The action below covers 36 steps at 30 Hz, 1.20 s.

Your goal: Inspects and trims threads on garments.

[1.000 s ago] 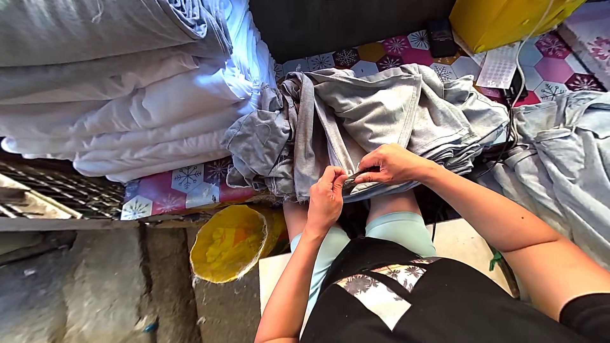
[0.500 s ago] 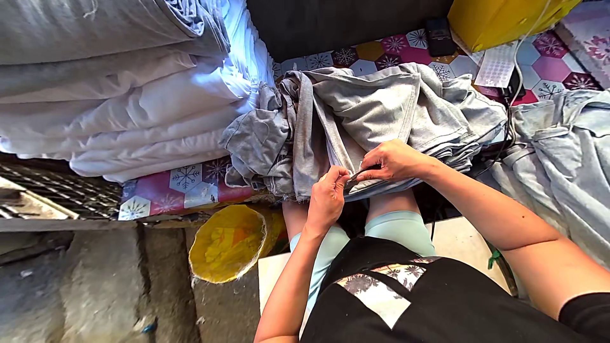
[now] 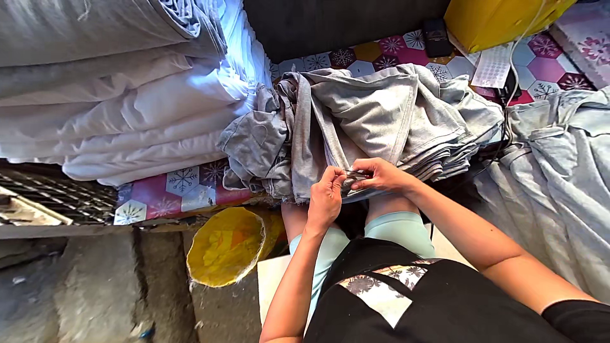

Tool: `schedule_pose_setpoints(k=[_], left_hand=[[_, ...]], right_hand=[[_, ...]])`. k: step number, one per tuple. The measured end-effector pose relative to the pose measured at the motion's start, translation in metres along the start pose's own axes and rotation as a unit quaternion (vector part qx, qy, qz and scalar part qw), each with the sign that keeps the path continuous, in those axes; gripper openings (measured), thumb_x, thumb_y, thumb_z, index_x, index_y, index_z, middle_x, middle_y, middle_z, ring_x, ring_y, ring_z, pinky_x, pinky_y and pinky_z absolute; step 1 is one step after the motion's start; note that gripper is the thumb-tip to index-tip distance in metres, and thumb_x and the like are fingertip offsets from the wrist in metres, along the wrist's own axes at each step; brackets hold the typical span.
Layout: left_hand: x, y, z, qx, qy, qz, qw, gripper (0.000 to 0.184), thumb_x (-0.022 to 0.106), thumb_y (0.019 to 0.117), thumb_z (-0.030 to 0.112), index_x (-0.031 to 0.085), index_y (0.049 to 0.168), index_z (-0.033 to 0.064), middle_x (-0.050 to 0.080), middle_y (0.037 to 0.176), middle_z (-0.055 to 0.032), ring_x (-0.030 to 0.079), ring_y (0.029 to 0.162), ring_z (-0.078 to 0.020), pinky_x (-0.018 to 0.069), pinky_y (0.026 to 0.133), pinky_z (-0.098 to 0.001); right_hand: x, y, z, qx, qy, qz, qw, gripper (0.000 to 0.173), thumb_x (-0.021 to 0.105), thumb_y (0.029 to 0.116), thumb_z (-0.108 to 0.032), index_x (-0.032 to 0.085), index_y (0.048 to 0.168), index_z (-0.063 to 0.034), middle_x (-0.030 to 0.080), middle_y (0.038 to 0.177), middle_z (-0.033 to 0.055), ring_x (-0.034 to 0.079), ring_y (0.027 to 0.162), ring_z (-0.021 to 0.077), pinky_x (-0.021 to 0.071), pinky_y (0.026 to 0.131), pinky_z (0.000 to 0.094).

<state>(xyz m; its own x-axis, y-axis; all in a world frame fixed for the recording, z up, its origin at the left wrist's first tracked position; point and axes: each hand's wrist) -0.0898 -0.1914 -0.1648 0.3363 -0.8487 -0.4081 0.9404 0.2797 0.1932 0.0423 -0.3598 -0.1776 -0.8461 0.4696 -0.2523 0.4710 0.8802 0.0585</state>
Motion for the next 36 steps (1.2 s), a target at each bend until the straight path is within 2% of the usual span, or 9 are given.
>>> schedule_pose_setpoints(k=[4,7,9,11,14,18,28,31,36], left_hand=[[-0.026,-0.011,-0.009,0.009,0.027,0.068,0.997,0.018,0.051,0.1061,0.011,0.066,0.107,0.0013,0.070,0.101,-0.0065,0.068,0.094,-0.0124,0.0572,0.088,-0.0346],[-0.072,-0.029,-0.022,-0.107,0.266,0.137,0.948,0.028,0.051,0.1066,0.018,0.068,0.108,-0.0036,0.070,0.101,-0.0218,0.069,0.096,-0.0375,0.0547,0.085,-0.0569],[-0.088,-0.035,-0.034,-0.207,0.341,0.133,0.907,0.037,0.048,0.1078,0.021,0.070,0.106,-0.0089,0.068,0.107,-0.0311,0.065,0.107,-0.0494,0.0472,0.094,-0.0648],[-0.077,-0.038,-0.036,-0.189,0.254,0.112,0.942,0.036,0.052,0.1060,0.023,0.070,0.112,-0.0079,0.069,0.113,-0.0270,0.066,0.111,-0.0427,0.0492,0.097,-0.0597],[-0.023,-0.032,-0.028,-0.070,-0.057,0.081,0.993,0.038,0.071,0.0940,0.019,0.060,0.124,-0.0020,0.069,0.119,-0.0100,0.066,0.112,-0.0170,0.0542,0.098,-0.0383],[0.003,-0.012,0.000,-0.104,-0.335,0.066,0.934,0.035,0.067,0.0910,-0.005,0.052,0.119,0.0094,0.074,0.098,0.0009,0.071,0.090,-0.0079,0.0591,0.085,-0.0279],[-0.016,-0.001,0.010,-0.123,-0.306,0.008,0.944,0.026,0.067,0.0891,-0.011,0.057,0.099,0.0111,0.073,0.086,0.0027,0.069,0.079,-0.0043,0.0581,0.075,-0.0222],[-0.016,0.001,0.015,-0.131,-0.278,0.028,0.951,0.025,0.069,0.0888,-0.009,0.058,0.099,0.0105,0.072,0.085,0.0030,0.068,0.077,-0.0038,0.0579,0.073,-0.0214],[-0.011,0.000,0.023,-0.126,-0.241,0.054,0.961,0.027,0.072,0.0876,-0.008,0.058,0.102,0.0092,0.073,0.084,0.0024,0.069,0.075,-0.0038,0.0580,0.071,-0.0218]], right_hand=[[0.014,-0.002,-0.004,0.021,0.095,0.067,0.993,0.012,0.074,0.0895,-0.003,0.064,0.082,-0.0062,0.058,0.068,-0.0038,0.050,0.057,-0.0006,0.0428,0.053,0.0150],[0.015,-0.005,-0.012,0.037,0.143,0.101,0.984,0.011,0.073,0.0900,-0.005,0.066,0.083,-0.0086,0.059,0.068,-0.0051,0.051,0.058,-0.0009,0.0431,0.054,0.0149],[0.017,-0.007,-0.016,0.056,0.181,0.111,0.976,0.006,0.072,0.0905,-0.005,0.069,0.088,-0.0094,0.062,0.070,-0.0060,0.051,0.057,-0.0019,0.0433,0.054,0.0144],[0.023,-0.006,-0.019,0.078,0.225,0.119,0.964,0.005,0.069,0.0924,-0.006,0.071,0.089,-0.0099,0.058,0.065,-0.0076,0.044,0.051,-0.0031,0.0374,0.049,0.0134],[0.032,-0.006,-0.023,0.112,0.294,0.137,0.939,0.009,0.065,0.0959,-0.008,0.070,0.089,-0.0106,0.052,0.057,-0.0084,0.036,0.044,-0.0034,0.0329,0.044,0.0136],[0.034,-0.009,-0.024,0.134,0.346,0.157,0.915,0.016,0.060,0.0990,-0.009,0.066,0.085,-0.0112,0.050,0.055,-0.0080,0.036,0.043,-0.0031,0.0324,0.044,0.0138],[0.025,-0.013,-0.024,0.123,0.278,0.142,0.942,0.009,0.065,0.0944,-0.004,0.071,0.090,-0.0085,0.055,0.059,-0.0084,0.039,0.046,-0.0040,0.0330,0.045,0.0137],[0.025,-0.016,-0.023,0.067,0.091,0.217,0.970,0.014,0.070,0.0951,-0.006,0.071,0.109,-0.0051,0.069,0.097,-0.0010,0.060,0.073,0.0010,0.0514,0.065,0.0179],[0.035,-0.025,-0.046,-0.004,-0.037,0.310,0.950,0.009,0.074,0.0918,-0.010,0.071,0.090,-0.0014,0.065,0.082,-0.0001,0.054,0.063,-0.0019,0.0469,0.057,0.0139]])
Point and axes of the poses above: each hand's wrist, its own y-axis towards the middle knuckle, its own x-axis out of the palm, z = x × y
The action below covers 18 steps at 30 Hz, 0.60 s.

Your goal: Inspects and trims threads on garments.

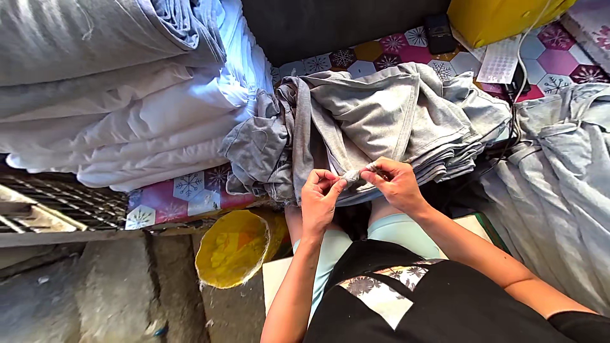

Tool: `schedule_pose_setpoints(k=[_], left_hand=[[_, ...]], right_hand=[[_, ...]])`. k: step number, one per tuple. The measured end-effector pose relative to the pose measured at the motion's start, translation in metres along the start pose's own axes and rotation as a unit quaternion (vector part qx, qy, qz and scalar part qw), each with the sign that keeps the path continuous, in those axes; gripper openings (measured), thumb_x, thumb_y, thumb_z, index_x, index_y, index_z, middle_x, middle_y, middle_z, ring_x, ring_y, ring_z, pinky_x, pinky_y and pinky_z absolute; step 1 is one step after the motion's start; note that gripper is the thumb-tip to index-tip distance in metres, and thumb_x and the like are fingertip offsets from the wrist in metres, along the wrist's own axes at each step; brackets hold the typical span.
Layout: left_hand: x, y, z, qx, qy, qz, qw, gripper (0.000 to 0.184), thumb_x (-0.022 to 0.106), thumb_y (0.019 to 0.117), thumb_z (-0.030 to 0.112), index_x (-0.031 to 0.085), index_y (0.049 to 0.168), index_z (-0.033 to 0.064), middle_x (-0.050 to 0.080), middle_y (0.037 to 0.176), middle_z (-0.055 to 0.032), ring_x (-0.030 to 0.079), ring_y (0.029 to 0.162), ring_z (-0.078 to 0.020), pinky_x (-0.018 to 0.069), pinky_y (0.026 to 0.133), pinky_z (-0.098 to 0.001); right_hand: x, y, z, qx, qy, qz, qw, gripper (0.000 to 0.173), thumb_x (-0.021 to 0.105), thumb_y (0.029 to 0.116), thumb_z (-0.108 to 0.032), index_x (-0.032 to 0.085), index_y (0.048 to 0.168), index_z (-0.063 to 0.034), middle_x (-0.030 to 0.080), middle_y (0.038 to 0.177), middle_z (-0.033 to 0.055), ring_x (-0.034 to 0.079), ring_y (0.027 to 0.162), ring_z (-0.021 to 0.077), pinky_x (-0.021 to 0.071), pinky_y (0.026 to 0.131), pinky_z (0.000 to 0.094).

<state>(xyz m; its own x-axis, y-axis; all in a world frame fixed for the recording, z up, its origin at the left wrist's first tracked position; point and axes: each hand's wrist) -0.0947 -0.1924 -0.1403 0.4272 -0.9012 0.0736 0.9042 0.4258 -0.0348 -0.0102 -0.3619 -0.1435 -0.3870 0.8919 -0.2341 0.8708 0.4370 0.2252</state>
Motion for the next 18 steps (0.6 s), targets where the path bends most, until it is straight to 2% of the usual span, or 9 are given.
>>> schedule_pose_setpoints(k=[3,6,12,15,18], left_hand=[[0.006,-0.002,-0.001,0.027,0.039,0.011,0.999,0.027,0.075,0.0865,-0.006,0.059,0.103,0.0081,0.072,0.083,0.0032,0.068,0.073,-0.0028,0.0579,0.069,-0.0213],[0.008,-0.004,-0.004,0.078,0.100,0.024,0.992,0.025,0.076,0.0865,-0.002,0.060,0.103,0.0069,0.072,0.086,0.0036,0.067,0.074,-0.0013,0.0575,0.070,-0.0202],[0.011,-0.010,-0.017,0.164,0.171,0.036,0.971,0.018,0.075,0.0873,-0.001,0.063,0.100,0.0014,0.074,0.091,-0.0022,0.071,0.085,-0.0035,0.0588,0.080,-0.0217],[0.012,-0.012,-0.021,0.150,0.154,0.044,0.976,0.018,0.074,0.0877,-0.001,0.063,0.101,0.0015,0.073,0.091,-0.0018,0.069,0.082,-0.0034,0.0580,0.078,-0.0212],[0.009,-0.010,-0.018,0.074,0.090,0.047,0.992,0.022,0.072,0.0877,-0.003,0.057,0.101,0.0073,0.072,0.089,0.0030,0.065,0.073,-0.0009,0.0554,0.068,-0.0190]], right_hand=[[0.007,-0.006,-0.011,0.035,-0.011,-0.021,0.999,0.011,0.077,0.0887,-0.009,0.071,0.083,-0.0016,0.064,0.076,-0.0005,0.054,0.063,-0.0017,0.0456,0.058,0.0149],[0.012,-0.007,-0.013,0.089,-0.027,-0.008,0.996,0.012,0.077,0.0905,-0.012,0.071,0.084,-0.0042,0.062,0.070,-0.0030,0.050,0.057,-0.0020,0.0416,0.054,0.0163],[0.022,-0.008,-0.011,0.168,0.017,0.007,0.986,0.011,0.074,0.0928,-0.009,0.070,0.083,-0.0048,0.057,0.063,-0.0043,0.047,0.054,-0.0016,0.0401,0.053,0.0163],[0.032,-0.012,0.001,0.105,0.020,0.015,0.994,0.010,0.072,0.0867,-0.006,0.064,0.082,-0.0044,0.056,0.069,-0.0028,0.049,0.057,-0.0005,0.0414,0.053,0.0163],[0.038,-0.017,0.011,-0.046,0.051,0.030,0.997,0.010,0.071,0.0794,-0.004,0.062,0.079,-0.0005,0.057,0.078,0.0019,0.052,0.065,0.0006,0.0440,0.056,0.0134]])
Point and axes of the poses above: each hand's wrist, its own y-axis towards the middle knuckle, its own x-axis out of the palm, z = x × y
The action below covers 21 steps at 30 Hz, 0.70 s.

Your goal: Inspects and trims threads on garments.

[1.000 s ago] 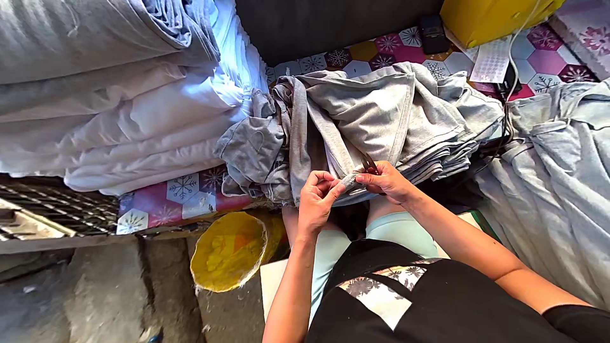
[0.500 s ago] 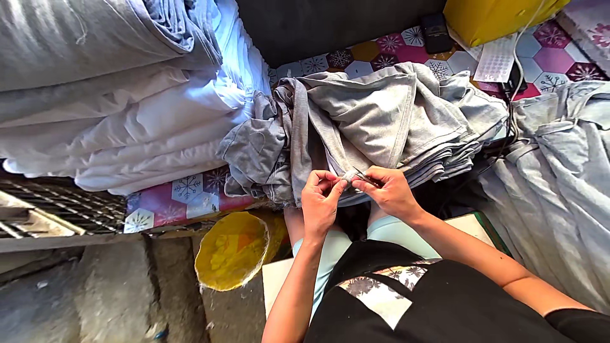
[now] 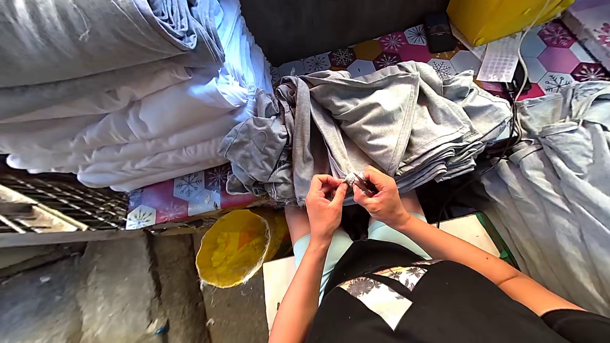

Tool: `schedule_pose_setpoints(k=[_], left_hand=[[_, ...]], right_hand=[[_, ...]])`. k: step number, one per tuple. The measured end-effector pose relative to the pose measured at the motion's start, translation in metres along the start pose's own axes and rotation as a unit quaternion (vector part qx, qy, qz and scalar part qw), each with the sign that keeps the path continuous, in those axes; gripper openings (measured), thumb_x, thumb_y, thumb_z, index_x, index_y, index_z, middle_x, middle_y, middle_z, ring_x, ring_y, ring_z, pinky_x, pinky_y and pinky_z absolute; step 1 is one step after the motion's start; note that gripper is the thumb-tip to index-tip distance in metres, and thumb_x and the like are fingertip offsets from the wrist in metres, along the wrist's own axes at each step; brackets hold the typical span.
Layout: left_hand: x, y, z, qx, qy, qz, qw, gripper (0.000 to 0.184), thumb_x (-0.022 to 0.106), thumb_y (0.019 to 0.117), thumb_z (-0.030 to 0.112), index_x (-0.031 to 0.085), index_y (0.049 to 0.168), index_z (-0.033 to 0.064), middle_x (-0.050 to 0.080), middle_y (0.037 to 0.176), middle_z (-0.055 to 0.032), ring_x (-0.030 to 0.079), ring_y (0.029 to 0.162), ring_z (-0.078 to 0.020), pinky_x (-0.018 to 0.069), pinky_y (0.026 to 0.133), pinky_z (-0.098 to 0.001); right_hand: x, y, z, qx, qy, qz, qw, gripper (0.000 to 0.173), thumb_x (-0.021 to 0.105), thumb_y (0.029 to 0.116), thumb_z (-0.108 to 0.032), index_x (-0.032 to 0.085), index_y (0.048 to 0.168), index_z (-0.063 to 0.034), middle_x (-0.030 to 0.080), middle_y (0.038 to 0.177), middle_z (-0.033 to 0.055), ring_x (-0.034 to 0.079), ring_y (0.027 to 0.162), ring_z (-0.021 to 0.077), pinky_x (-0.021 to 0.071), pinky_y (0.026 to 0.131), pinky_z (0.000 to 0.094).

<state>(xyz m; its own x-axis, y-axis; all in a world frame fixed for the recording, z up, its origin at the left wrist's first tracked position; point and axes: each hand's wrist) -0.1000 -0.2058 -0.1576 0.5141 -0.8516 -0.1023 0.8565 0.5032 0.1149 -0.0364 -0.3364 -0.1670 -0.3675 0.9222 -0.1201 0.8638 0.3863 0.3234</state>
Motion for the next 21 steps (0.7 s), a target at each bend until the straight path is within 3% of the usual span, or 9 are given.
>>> schedule_pose_setpoints(k=[4,7,9,13,21], left_hand=[[-0.005,0.005,0.002,-0.070,-0.090,-0.003,0.993,0.024,0.070,0.0889,-0.007,0.056,0.100,0.0094,0.072,0.087,0.0024,0.067,0.074,-0.0034,0.0568,0.070,-0.0212],[-0.008,0.007,0.008,-0.127,-0.143,-0.002,0.982,0.022,0.068,0.0906,-0.008,0.057,0.099,0.0092,0.072,0.087,0.0006,0.069,0.080,-0.0055,0.0572,0.076,-0.0227],[-0.008,0.008,0.011,-0.148,-0.164,-0.001,0.975,0.020,0.066,0.0921,-0.008,0.058,0.099,0.0093,0.072,0.087,0.0004,0.068,0.080,-0.0058,0.0566,0.077,-0.0229],[-0.009,0.010,0.013,-0.178,-0.199,0.004,0.964,0.018,0.066,0.0936,-0.006,0.059,0.099,0.0093,0.072,0.085,0.0006,0.068,0.078,-0.0048,0.0556,0.075,-0.0219],[-0.006,0.008,0.016,-0.178,-0.206,0.001,0.962,0.018,0.065,0.0930,-0.007,0.060,0.098,0.0093,0.072,0.084,0.0007,0.068,0.078,-0.0050,0.0563,0.075,-0.0220]], right_hand=[[-0.012,0.002,-0.004,-0.014,0.024,-0.050,0.998,0.006,0.066,0.0861,-0.005,0.063,0.083,-0.0010,0.056,0.079,-0.0004,0.051,0.066,-0.0017,0.0440,0.057,0.0122],[-0.031,0.007,0.002,0.013,-0.107,-0.102,0.989,0.033,0.061,0.0984,-0.036,0.066,0.090,-0.0046,0.057,0.076,-0.0017,0.050,0.064,0.0019,0.0430,0.058,0.0200],[-0.038,0.006,0.005,-0.014,-0.191,-0.113,0.975,0.045,0.053,0.1008,-0.046,0.066,0.092,-0.0044,0.057,0.074,0.0008,0.053,0.063,0.0084,0.0442,0.056,0.0289],[-0.037,-0.004,0.011,-0.093,-0.270,-0.071,0.956,0.047,0.058,0.0994,-0.046,0.068,0.089,-0.0014,0.057,0.070,0.0050,0.052,0.056,0.0140,0.0415,0.049,0.0322],[-0.021,-0.001,0.012,-0.116,-0.262,-0.008,0.958,0.040,0.070,0.0937,-0.040,0.073,0.089,-0.0004,0.057,0.067,0.0048,0.051,0.055,0.0119,0.0408,0.050,0.0280]])
Point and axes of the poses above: each hand's wrist, its own y-axis towards the middle knuckle, its own x-axis out of the palm, z = x × y
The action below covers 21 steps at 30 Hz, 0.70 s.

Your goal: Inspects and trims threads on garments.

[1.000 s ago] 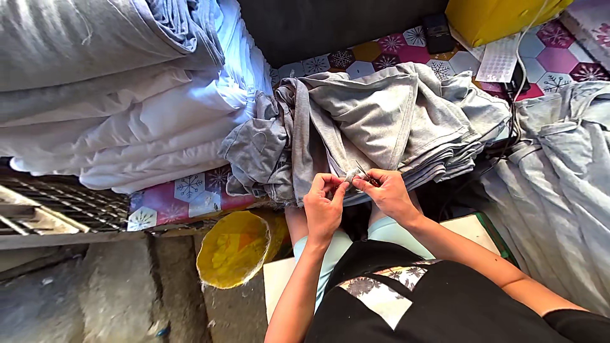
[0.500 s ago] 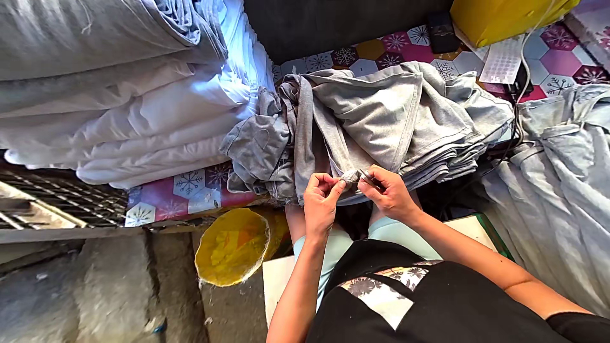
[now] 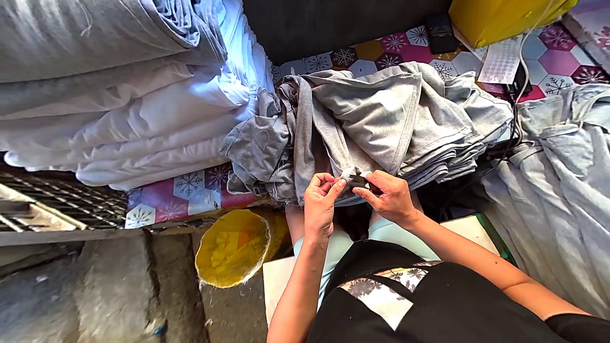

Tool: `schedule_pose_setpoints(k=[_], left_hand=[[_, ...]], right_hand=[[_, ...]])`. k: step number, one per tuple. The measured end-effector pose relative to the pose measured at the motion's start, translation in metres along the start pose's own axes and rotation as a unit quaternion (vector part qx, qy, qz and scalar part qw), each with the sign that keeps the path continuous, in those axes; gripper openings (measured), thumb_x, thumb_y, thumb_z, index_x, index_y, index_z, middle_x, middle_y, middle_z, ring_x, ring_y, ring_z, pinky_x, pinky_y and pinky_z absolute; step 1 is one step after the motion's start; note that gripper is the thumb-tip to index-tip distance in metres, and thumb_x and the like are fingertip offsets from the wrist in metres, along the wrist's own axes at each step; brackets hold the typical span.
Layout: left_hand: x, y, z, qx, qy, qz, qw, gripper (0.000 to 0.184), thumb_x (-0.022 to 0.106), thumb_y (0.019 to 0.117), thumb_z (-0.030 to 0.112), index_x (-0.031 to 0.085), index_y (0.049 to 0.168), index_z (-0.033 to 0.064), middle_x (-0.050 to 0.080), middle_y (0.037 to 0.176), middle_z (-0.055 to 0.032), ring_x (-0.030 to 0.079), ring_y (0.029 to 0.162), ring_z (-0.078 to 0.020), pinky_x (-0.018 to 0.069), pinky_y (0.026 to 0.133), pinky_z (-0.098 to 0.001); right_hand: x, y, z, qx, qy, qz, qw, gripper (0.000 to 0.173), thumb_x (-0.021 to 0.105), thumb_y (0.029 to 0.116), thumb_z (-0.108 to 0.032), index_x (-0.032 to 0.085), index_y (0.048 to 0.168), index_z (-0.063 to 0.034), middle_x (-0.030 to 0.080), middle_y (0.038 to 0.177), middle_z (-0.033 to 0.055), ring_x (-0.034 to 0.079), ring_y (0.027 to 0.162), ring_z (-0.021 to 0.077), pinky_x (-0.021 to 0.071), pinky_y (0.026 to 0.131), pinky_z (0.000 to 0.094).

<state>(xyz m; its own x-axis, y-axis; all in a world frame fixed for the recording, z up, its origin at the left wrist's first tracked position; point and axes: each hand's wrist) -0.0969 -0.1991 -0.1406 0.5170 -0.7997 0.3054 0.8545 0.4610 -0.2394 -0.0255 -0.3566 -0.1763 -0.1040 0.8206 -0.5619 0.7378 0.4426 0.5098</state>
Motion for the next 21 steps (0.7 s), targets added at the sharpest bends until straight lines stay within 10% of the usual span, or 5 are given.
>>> schedule_pose_setpoints(k=[21], left_hand=[[-0.0032,0.0027,0.0015,-0.002,0.023,-0.011,1.000,0.016,0.066,0.0926,-0.007,0.061,0.094,0.0085,0.072,0.085,0.0009,0.067,0.078,-0.0053,0.0559,0.076,-0.0229]], right_hand=[[-0.0010,0.0026,0.0004,0.005,0.006,-0.012,1.000,0.034,0.069,0.0953,-0.032,0.072,0.079,-0.0023,0.058,0.064,0.0043,0.054,0.055,0.0126,0.0424,0.050,0.0294]])
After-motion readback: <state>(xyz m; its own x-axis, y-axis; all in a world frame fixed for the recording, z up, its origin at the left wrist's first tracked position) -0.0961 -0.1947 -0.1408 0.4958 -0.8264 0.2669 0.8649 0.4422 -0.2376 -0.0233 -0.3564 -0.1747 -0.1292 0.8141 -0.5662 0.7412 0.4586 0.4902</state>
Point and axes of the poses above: each hand's wrist, its own y-axis towards the middle knuckle, its own x-axis out of the palm, z = x × y
